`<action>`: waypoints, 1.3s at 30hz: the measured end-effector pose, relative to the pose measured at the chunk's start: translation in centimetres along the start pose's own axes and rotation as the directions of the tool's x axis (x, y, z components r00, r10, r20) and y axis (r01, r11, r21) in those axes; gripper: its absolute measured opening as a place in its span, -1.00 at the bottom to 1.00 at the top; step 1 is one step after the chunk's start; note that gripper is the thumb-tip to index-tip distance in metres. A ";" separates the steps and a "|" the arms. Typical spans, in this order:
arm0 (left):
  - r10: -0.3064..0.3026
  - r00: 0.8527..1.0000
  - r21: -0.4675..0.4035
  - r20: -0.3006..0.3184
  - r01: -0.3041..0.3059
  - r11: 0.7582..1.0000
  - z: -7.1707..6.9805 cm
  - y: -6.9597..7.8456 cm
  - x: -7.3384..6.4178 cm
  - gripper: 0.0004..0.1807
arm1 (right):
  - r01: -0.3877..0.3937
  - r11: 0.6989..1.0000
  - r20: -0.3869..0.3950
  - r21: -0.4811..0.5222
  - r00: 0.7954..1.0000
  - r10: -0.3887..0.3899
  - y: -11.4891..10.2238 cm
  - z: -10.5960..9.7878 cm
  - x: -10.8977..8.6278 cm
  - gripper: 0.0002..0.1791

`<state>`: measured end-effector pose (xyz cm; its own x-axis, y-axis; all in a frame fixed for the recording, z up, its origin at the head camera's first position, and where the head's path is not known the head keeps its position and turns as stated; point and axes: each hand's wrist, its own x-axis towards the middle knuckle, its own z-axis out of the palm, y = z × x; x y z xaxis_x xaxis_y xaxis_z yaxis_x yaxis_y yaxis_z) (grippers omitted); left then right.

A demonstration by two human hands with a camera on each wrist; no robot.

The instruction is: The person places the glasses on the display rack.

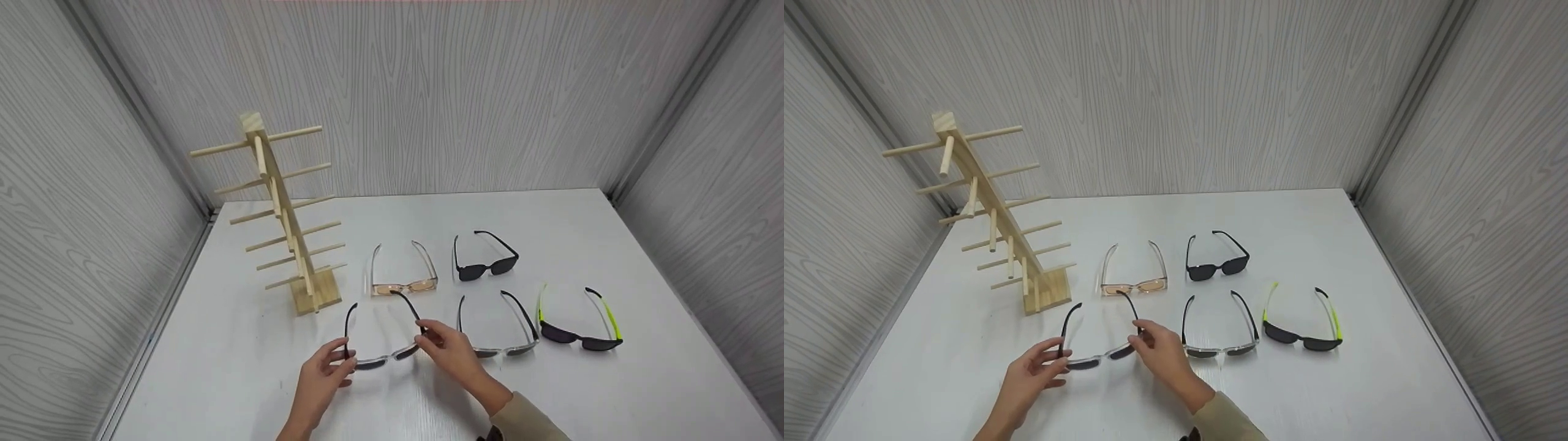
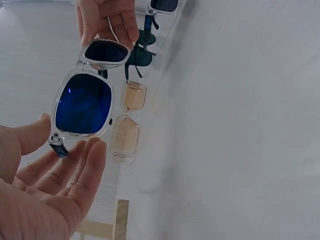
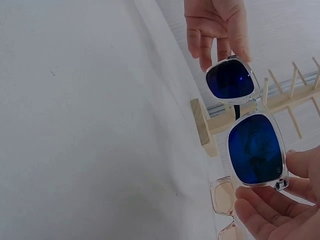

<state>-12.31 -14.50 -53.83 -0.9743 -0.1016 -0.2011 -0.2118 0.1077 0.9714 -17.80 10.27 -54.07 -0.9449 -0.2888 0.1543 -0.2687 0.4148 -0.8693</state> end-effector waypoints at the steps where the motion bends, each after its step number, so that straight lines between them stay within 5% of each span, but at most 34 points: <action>1: -0.003 1.000 0.002 0.001 0.003 1.000 -0.1 0.1 0.0 -0.47 | 0.006 1.000 -0.001 -0.005 1.000 -0.006 -0.1 0.0 0.1 -0.62; 11: 0.002 1.000 0.018 -0.004 -0.002 1.000 -1.2 1.0 -0.2 -0.47 | 0.043 0.999 0.013 0.017 0.999 -0.043 -1.6 0.1 0.9 -0.59; 39: 0.085 0.983 0.053 -0.165 -0.077 0.996 -4.7 2.0 0.3 -0.55 | 0.085 0.993 0.043 0.084 0.995 -0.089 -3.7 3.0 5.0 -0.63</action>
<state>-12.66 -18.93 -51.35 -0.9625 -0.2544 -0.0943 -0.1399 0.1679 0.9758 -21.00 4.69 -51.49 -0.9084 -0.3612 0.2107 -0.3315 0.3152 -0.8892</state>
